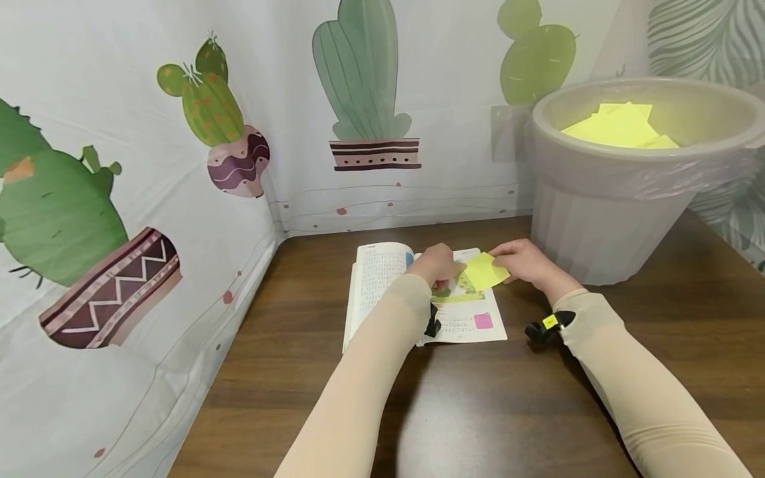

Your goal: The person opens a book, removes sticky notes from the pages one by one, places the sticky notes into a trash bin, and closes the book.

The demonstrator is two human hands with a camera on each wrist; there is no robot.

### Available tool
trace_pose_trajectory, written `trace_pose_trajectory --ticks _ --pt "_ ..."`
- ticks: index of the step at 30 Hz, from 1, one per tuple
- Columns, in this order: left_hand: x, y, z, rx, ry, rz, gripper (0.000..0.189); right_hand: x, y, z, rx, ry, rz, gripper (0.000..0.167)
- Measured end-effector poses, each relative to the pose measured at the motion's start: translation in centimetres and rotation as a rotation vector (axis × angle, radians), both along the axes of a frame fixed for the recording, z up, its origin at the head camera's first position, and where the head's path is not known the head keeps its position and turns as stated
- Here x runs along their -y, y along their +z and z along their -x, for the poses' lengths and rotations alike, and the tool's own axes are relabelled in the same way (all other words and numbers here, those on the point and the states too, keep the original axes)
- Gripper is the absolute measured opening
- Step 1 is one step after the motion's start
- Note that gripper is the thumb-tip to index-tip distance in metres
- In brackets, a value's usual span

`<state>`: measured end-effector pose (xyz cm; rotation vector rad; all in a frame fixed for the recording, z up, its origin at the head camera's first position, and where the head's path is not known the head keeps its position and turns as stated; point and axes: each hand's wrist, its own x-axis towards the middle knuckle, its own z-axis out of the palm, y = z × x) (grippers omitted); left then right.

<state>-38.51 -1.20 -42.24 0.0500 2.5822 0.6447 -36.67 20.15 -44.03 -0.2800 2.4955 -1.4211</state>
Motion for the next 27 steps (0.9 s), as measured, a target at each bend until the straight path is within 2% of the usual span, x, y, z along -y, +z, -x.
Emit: trace_pose_trajectory --ticks 7,16,27 --pt "-0.1 0.0 0.1 -0.003 -0.001 0.02 0.04 0.0 0.1 0.0 0.005 0.006 0.01 0.035" --pt "0.2 -0.1 0.0 -0.006 0.032 -0.062 0.037 -0.1 0.0 0.1 0.008 0.011 0.008 0.034" --pt "0.9 -0.4 0.1 -0.002 0.016 -0.129 0.043 -0.4 0.4 0.0 0.011 0.044 -0.018 0.033"
